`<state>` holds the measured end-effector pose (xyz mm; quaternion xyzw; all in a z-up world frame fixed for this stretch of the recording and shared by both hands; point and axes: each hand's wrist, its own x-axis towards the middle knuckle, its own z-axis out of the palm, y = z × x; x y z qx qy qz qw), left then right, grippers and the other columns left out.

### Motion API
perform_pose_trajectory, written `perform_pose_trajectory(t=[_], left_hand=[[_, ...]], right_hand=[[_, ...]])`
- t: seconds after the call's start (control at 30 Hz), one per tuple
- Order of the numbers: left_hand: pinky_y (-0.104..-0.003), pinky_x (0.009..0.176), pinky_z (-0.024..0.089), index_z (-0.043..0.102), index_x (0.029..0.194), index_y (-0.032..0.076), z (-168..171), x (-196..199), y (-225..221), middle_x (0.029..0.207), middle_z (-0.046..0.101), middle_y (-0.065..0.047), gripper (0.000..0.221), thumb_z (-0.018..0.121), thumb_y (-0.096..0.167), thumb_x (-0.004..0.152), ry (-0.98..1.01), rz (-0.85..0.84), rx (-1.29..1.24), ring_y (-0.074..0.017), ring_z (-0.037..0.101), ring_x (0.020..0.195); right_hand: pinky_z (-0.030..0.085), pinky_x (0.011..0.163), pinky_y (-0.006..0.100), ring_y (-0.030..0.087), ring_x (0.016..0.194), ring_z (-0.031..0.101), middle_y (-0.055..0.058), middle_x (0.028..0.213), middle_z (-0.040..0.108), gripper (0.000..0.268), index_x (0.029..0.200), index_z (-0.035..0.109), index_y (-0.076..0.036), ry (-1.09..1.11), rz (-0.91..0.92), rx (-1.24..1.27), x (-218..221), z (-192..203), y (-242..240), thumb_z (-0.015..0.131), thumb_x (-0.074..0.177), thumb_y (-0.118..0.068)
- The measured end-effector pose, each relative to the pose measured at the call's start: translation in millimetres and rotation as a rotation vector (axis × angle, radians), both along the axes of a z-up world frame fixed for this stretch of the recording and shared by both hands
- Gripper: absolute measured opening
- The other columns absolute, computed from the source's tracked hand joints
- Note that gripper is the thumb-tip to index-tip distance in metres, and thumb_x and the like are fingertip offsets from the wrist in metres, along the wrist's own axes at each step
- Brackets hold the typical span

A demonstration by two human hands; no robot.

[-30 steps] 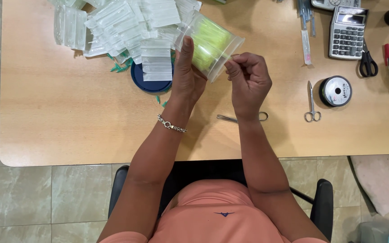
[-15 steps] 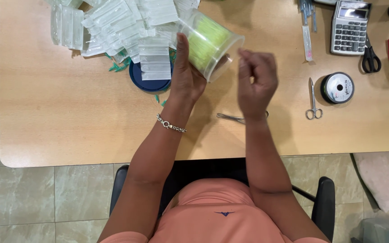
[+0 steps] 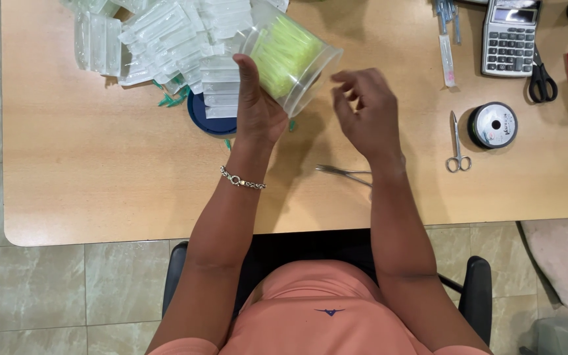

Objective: Assembling small plastic components by inserting a thin filament into tubes and trimming them with scissors.

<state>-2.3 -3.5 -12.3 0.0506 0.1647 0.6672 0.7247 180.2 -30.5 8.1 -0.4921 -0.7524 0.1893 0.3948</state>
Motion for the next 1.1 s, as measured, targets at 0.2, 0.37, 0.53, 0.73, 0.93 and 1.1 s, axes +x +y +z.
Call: perform_pose_trajectory(t=[0.2,0.37,0.53,0.73,0.93,1.1], left_hand=[[-0.070,0.107,0.052,0.047,0.148,0.008,-10.7,-3.7,3.1,0.143,0.057,-0.017,0.100,0.083,0.056,0.068,-0.016,0.010,0.049,-0.0422,0.055,0.134],[-0.065,0.109,0.053,0.048,0.148,0.009,-17.0,-2.5,3.2,0.143,0.058,-0.016,0.097,0.084,0.057,0.072,0.007,0.027,0.090,-0.0394,0.055,0.135],[-0.064,0.110,0.053,0.046,0.150,0.009,-17.2,2.2,1.2,0.145,0.057,-0.017,0.097,0.084,0.055,0.072,0.031,0.038,0.094,-0.0391,0.054,0.138],[-0.065,0.111,0.051,0.047,0.148,0.010,-30.7,7.2,2.1,0.145,0.057,-0.015,0.089,0.083,0.057,0.081,0.042,0.021,0.195,-0.0378,0.053,0.138],[-0.057,0.112,0.051,0.054,0.142,0.006,-36.0,11.6,0.9,0.140,0.062,-0.014,0.082,0.083,0.057,0.085,0.067,-0.005,0.239,-0.0330,0.056,0.135],[-0.055,0.113,0.050,0.050,0.146,0.008,-33.4,13.9,0.3,0.144,0.058,-0.013,0.093,0.085,0.058,0.076,0.086,-0.010,0.132,-0.0315,0.052,0.140]], right_hand=[[0.044,0.100,0.044,0.031,0.118,0.058,0.009,0.120,0.065,0.033,0.124,0.069,-0.015,-0.492,0.085,-0.266,41.6,0.2,-31.5,0.066,0.096,-0.032],[0.037,0.108,0.045,0.030,0.128,0.047,0.006,0.130,0.055,0.063,0.133,0.060,-0.020,-0.703,0.055,-0.500,86.7,-5.2,-91.4,0.076,0.074,-0.036],[0.053,0.092,0.044,0.036,0.100,0.054,0.014,0.113,0.053,0.042,0.119,0.062,-0.010,-0.758,-0.008,-0.030,93.6,-38.9,-123.2,0.065,0.077,-0.010],[0.048,0.105,0.044,0.025,0.121,0.061,0.009,0.128,0.062,0.030,0.128,0.067,-0.006,-0.629,-0.046,0.014,93.1,-32.0,-139.2,0.057,0.100,-0.003],[0.047,0.110,0.043,0.027,0.127,0.057,0.010,0.133,0.055,0.036,0.132,0.071,-0.021,-0.541,-0.044,-0.313,118.1,-37.9,-142.6,0.061,0.098,-0.016],[0.039,0.114,0.040,0.021,0.144,0.042,0.004,0.149,0.047,0.052,0.146,0.058,-0.015,-0.559,0.017,-0.622,118.6,-21.6,-139.6,0.056,0.095,-0.019]])
